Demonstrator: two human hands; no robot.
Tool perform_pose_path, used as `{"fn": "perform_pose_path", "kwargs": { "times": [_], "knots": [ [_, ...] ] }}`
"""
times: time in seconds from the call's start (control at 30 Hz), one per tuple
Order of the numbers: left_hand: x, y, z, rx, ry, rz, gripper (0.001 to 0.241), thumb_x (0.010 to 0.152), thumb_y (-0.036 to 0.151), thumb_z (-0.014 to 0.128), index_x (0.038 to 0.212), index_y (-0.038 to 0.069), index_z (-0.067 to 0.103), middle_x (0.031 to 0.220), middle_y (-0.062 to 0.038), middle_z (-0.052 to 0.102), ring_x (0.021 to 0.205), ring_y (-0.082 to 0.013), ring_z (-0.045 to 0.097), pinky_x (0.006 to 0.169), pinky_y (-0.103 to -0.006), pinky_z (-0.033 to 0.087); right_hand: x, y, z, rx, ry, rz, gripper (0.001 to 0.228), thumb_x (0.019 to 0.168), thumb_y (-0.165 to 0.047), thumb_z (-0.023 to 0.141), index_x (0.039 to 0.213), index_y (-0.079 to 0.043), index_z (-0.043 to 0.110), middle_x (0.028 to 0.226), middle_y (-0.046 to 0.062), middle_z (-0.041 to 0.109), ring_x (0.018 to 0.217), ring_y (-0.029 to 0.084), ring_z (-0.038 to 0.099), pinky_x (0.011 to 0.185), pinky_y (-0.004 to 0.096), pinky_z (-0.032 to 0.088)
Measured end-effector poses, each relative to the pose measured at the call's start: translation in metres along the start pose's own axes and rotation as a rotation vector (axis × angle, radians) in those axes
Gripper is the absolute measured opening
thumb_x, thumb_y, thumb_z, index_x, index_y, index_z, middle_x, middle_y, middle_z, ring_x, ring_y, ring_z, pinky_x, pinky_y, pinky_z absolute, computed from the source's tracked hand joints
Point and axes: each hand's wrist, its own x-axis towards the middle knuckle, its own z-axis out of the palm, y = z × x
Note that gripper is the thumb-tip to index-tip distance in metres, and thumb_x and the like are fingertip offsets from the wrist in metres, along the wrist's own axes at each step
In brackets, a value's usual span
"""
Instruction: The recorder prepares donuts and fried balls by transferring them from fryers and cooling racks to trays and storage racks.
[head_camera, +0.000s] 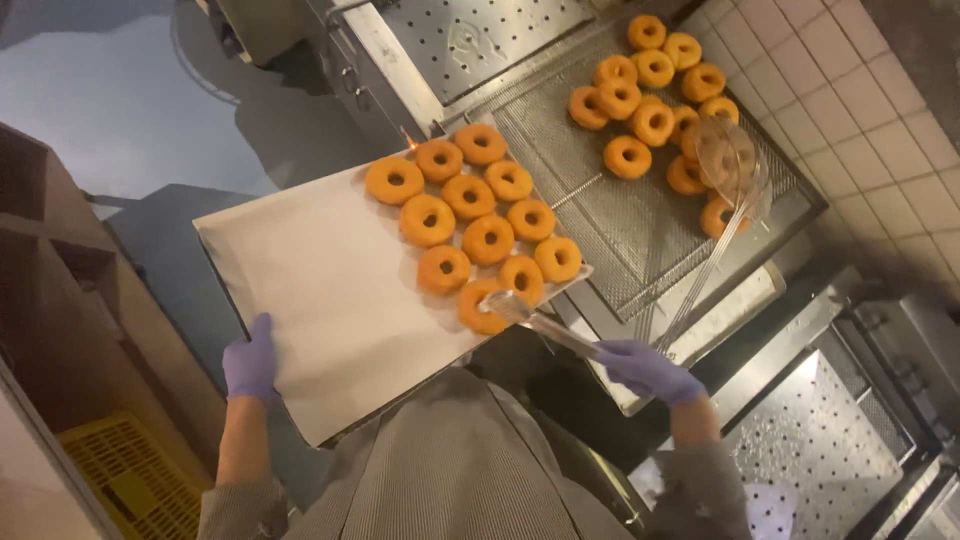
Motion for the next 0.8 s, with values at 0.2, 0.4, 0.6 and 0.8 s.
{"fn": "perform_pose_path", "kwargs": {
  "times": [0.2,0.4,0.6,0.8],
  "knots": [
    [0.015,-0.013,0.004,0.062,-0.017,0.038,0.076,0.098,0.056,0.061,0.109,-0.019,0.069,0.108,-0.036,0.07,0.108,-0.0432,0.067,0.095,-0.047,0.047,-0.023,-0.003,0.033,-0.09,-0.064,-0.186,0.047,0.098,-0.038,0.066,0.129,-0.002,0.071,0.07,0.0,0.057,0.053,0.005,0.049,0.044,0.024,0.041],
    [0.033,-0.039,0.011,0.046,0.063,0.179,0.076,0.096,0.056,0.065,0.104,-0.019,0.066,0.105,-0.038,0.067,0.107,-0.0459,0.066,0.091,-0.0492,0.048,-0.055,-0.036,0.057,-0.459,0.224,-0.176,0.045,0.093,-0.041,0.067,0.126,-0.011,0.072,0.07,0.003,0.061,0.061,0.016,0.06,0.059,0.034,0.052],
    [0.035,-0.039,0.012,0.112,0.018,0.064,0.079,0.097,0.058,0.061,0.103,-0.02,0.069,0.103,-0.039,0.069,0.11,-0.0467,0.069,0.094,-0.0503,0.049,-0.033,-0.03,0.03,-0.459,0.312,-0.444,0.049,0.093,-0.043,0.068,0.127,-0.007,0.07,0.081,0.001,0.071,0.072,0.017,0.067,0.069,0.034,0.055],
    [0.023,-0.021,0.007,0.062,0.016,-0.032,0.08,0.095,0.058,0.062,0.107,-0.021,0.066,0.109,-0.038,0.068,0.112,-0.0462,0.066,0.096,-0.0483,0.047,0.093,-0.008,-0.063,0.426,0.518,-0.182,0.041,0.098,-0.048,0.065,0.107,-0.008,0.07,0.068,-0.002,0.05,0.05,0.009,0.042,0.044,0.026,0.031]
  ]
}}
